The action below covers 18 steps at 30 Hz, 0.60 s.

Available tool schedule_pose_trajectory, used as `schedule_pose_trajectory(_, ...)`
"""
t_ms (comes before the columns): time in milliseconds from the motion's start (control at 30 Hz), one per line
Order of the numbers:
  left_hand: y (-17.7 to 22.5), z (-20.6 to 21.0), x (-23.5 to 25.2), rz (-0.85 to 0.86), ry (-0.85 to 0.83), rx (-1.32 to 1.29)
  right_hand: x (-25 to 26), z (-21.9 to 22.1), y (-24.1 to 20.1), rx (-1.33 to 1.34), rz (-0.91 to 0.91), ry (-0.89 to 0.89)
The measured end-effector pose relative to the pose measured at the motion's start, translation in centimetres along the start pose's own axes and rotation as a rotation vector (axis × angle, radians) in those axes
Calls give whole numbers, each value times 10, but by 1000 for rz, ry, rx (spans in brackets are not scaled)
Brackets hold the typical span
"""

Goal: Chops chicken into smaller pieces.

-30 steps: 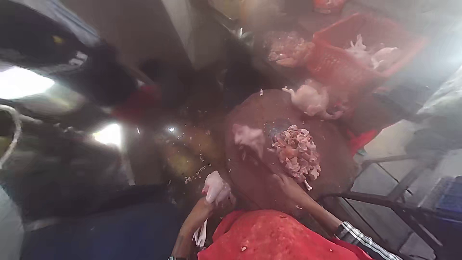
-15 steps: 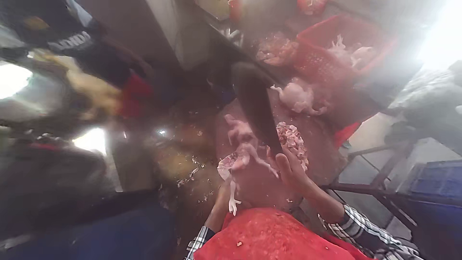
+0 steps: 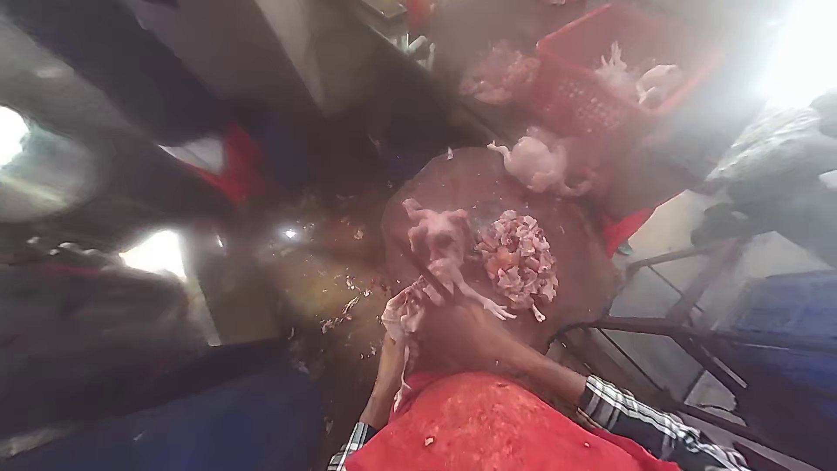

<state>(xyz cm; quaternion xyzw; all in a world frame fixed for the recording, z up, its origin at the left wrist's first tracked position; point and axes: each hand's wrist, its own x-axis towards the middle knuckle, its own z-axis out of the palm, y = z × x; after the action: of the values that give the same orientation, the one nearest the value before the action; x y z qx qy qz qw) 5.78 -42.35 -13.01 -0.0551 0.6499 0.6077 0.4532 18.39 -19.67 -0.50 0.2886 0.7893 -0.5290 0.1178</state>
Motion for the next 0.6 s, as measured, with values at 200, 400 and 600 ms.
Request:
schedule_pose_trajectory(200, 27, -1, -27, -24, 47, 98, 15, 30, 39, 62, 113, -157)
schedule_pose_trajectory(400, 80, 3, -72, -19, -32, 245, -19, 0, 100, 95, 285, 9)
schedule_pose_trajectory(600, 47, 70, -24, -58, -60, -254, -17, -70, -13, 67, -110, 245)
